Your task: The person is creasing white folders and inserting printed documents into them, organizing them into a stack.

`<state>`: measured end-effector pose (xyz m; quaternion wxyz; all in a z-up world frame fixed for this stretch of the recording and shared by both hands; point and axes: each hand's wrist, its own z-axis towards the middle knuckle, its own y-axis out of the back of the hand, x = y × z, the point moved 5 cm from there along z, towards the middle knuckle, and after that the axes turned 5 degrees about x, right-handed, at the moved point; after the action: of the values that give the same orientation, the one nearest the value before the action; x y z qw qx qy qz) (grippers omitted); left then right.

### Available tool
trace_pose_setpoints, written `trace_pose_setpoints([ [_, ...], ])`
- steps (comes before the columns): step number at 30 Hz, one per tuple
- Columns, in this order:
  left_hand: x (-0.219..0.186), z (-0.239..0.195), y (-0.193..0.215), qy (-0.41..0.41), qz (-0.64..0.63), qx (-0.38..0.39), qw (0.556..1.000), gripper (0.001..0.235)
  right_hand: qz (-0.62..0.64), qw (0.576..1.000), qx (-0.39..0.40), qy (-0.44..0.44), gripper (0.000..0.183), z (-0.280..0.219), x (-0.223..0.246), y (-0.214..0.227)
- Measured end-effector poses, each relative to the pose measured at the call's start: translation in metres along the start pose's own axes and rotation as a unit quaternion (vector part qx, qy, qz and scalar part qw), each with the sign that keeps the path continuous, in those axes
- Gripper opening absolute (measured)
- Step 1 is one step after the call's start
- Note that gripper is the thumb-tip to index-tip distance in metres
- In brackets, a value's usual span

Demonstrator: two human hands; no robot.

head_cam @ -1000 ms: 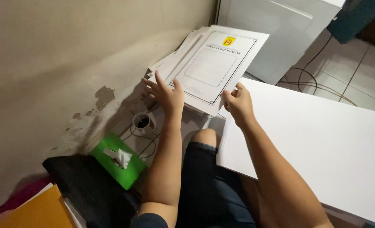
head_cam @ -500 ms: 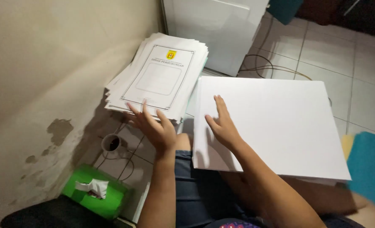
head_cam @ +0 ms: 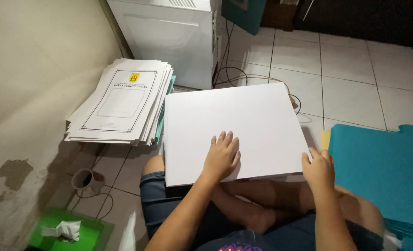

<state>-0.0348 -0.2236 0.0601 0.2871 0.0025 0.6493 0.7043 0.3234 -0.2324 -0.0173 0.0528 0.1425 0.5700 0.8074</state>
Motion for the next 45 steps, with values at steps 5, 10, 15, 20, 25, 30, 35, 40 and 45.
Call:
trace_pose_setpoints([
  [5,-0.003,-0.002,0.003,0.006,0.012,-0.023,1.0,0.048,0.109,0.993,0.035,-0.003,0.032,0.007,-0.007,-0.014],
  [10,-0.006,-0.004,0.004,-0.052,0.013,-0.059,0.997,0.042,0.471,0.878,0.062,-0.055,0.02,0.018,0.031,0.065],
  [15,-0.001,0.0,-0.001,-0.048,-0.003,-0.059,0.997,0.041,0.73,0.64,0.151,-0.184,0.029,0.007,0.061,0.091],
  [20,0.006,0.0,-0.004,0.015,0.005,-0.021,1.0,0.047,0.918,0.34,0.2,-0.033,0.048,-0.008,0.12,0.076],
  [25,0.01,-0.004,-0.004,0.02,-0.02,-0.02,0.999,0.047,0.633,0.717,0.243,0.164,0.058,-0.026,0.181,0.03],
  [30,0.064,0.003,-0.028,0.035,-0.287,-0.081,0.954,0.034,0.184,0.903,0.209,0.328,0.069,-0.039,0.219,-0.007],
  [35,0.118,-0.062,0.065,0.104,-0.7,-0.142,0.692,0.054,0.076,0.907,0.217,0.354,0.074,-0.046,0.228,-0.011],
  [40,0.138,-0.088,0.083,0.205,-0.763,-0.166,0.59,0.066,0.067,0.907,0.224,0.35,0.072,-0.049,0.232,0.007],
  [45,0.095,-0.056,0.083,0.212,-0.197,-0.187,0.939,0.061,0.074,0.902,0.22,0.363,0.072,-0.051,0.236,0.009],
])
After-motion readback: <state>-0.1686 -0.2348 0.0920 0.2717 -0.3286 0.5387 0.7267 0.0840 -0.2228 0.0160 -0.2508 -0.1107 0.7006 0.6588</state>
